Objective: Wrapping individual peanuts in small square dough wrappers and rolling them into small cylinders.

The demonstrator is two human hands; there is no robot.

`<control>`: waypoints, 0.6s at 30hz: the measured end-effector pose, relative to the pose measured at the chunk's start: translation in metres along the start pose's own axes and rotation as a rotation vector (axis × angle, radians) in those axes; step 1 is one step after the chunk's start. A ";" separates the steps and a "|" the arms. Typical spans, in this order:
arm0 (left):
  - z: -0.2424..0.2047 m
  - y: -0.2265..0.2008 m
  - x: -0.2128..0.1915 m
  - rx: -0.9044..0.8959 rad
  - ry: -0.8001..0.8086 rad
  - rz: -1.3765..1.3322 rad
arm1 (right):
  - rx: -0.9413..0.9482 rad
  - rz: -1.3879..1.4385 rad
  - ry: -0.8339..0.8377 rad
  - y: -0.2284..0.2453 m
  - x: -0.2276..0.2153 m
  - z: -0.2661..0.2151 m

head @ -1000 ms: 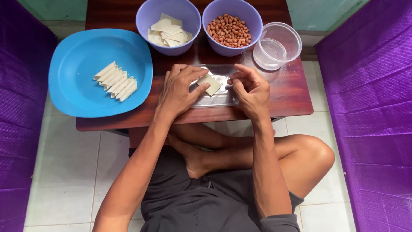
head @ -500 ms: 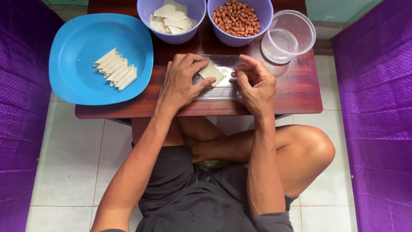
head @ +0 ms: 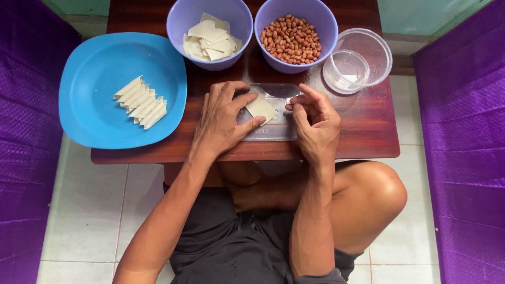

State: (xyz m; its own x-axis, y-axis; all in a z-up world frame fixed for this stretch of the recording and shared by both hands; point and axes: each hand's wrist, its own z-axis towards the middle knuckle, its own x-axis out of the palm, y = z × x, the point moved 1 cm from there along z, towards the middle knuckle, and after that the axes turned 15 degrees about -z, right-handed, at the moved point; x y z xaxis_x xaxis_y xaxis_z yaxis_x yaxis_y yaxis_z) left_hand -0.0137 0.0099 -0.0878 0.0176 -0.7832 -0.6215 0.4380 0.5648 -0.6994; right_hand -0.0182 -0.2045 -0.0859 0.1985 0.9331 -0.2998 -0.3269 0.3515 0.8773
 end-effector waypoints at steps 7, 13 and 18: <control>0.001 -0.003 -0.003 0.004 0.053 0.008 | -0.016 -0.041 0.016 0.002 -0.001 0.000; 0.001 -0.004 -0.007 -0.026 0.088 -0.032 | -0.008 -0.102 0.049 0.007 -0.001 0.001; 0.002 -0.002 -0.008 -0.025 0.037 -0.100 | 0.029 -0.081 0.033 0.009 -0.001 0.002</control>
State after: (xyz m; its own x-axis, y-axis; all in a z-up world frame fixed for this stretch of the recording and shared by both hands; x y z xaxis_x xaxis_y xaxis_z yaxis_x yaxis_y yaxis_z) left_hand -0.0134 0.0141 -0.0809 -0.0584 -0.8265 -0.5599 0.4135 0.4905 -0.7671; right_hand -0.0198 -0.2019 -0.0772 0.1930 0.9038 -0.3821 -0.2839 0.4242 0.8599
